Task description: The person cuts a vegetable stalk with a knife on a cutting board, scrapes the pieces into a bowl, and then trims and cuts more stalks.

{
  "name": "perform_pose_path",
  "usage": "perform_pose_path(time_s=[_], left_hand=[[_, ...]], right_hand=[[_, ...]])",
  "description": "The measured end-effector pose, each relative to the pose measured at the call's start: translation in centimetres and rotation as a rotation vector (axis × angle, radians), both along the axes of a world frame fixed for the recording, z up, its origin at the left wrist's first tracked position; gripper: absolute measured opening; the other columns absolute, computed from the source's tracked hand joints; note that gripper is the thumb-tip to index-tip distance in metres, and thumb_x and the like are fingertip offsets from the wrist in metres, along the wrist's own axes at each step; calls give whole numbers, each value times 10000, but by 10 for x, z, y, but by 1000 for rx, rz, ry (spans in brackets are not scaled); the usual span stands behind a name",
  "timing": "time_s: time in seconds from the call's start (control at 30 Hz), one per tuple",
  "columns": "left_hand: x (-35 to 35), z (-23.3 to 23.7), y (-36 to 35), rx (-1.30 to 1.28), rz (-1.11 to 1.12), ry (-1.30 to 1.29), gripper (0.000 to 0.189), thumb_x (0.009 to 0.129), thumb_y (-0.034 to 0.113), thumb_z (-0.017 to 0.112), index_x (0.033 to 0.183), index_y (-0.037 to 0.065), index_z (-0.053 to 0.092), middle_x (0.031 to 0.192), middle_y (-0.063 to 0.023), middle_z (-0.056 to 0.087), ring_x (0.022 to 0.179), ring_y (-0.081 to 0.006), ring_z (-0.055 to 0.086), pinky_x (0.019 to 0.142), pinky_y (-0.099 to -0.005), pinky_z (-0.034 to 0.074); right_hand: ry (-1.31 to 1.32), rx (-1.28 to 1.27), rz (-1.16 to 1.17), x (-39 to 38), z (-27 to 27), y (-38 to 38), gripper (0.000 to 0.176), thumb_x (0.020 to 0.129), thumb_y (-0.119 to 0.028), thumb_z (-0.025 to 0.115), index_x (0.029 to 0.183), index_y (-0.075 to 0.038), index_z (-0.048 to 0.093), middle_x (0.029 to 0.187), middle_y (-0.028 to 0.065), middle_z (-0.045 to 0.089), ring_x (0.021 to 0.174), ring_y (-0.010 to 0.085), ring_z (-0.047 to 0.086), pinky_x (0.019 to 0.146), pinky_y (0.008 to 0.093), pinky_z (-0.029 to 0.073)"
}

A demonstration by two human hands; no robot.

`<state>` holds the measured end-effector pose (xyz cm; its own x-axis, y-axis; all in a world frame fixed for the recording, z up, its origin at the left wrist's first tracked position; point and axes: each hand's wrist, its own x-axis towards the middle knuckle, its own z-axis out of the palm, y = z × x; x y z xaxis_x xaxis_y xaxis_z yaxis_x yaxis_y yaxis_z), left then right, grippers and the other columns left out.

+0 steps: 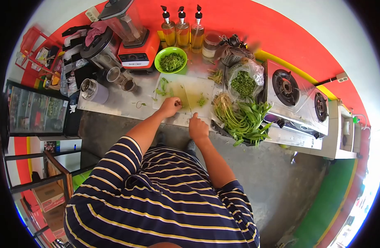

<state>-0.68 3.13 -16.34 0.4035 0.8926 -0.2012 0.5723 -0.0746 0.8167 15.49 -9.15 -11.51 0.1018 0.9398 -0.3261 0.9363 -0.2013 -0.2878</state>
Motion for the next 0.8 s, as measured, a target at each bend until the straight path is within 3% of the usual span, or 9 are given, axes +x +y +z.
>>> perform_pose_path(time_s=[0.07, 0.23, 0.37, 0.43, 0.53, 0.7, 0.8], left_hand=[[-5, -4, 4, -33, -23, -5, 128, 818, 95, 737, 897, 10, 681, 813, -114, 714, 749, -220, 687, 702, -349, 529], [-5, -8, 10, -47, -78, 72, 145, 803, 121, 759, 891, 31, 687, 818, -108, 718, 753, -211, 690, 693, -345, 531], [-1, -12, 16, -29, -100, 119, 154, 790, 136, 767, 882, 41, 688, 825, -107, 720, 762, -220, 692, 697, -342, 532], [-2, -6, 16, -35, -96, 163, 175, 773, 159, 776, 877, 52, 685, 841, -113, 720, 785, -252, 696, 718, -360, 537], [-1, -15, 17, 14, -99, 169, 191, 757, 179, 784, 864, 63, 677, 857, -120, 720, 810, -289, 694, 736, -387, 537], [5, -13, 26, 18, -165, 257, 197, 750, 184, 791, 844, 67, 664, 865, -128, 721, 834, -314, 694, 757, -406, 539], [8, -13, 32, -46, -197, 324, 199, 763, 198, 788, 869, 84, 665, 920, -132, 724, 896, -321, 693, 790, -412, 544]], right_hand=[[-37, -42, -14, -9, -11, -2, 342, 1027, -347, 474, 1140, -28, 424, 926, 250, 714, 857, 394, 719, 741, 521, 567], [-69, -87, -85, -23, -15, 3, 234, 992, -171, 467, 1162, -17, 421, 953, 233, 725, 871, 403, 724, 767, 483, 581], [-98, -57, -87, -24, -5, 24, 238, 964, -140, 476, 1159, -10, 435, 928, 233, 729, 861, 380, 733, 782, 469, 584], [-74, -190, -72, -26, 15, 32, 352, 920, -100, 543, 1225, 2, 402, 1074, 262, 705, 1005, 400, 704, 856, 468, 567], [-75, -247, -111, -32, 14, 29, 480, 848, -89, 652, 1244, 5, 398, 1119, 269, 692, 1064, 395, 687, 887, 466, 553], [-24, -326, -144, -33, -3, 42, 663, 757, -70, 744, 1302, 31, 381, 1135, 275, 686, 1081, 386, 682, 900, 466, 546], [-10, -361, -108, -21, 19, 62, 719, 738, -53, 745, 1335, 56, 359, 1139, 297, 675, 1088, 394, 676, 909, 470, 540]])
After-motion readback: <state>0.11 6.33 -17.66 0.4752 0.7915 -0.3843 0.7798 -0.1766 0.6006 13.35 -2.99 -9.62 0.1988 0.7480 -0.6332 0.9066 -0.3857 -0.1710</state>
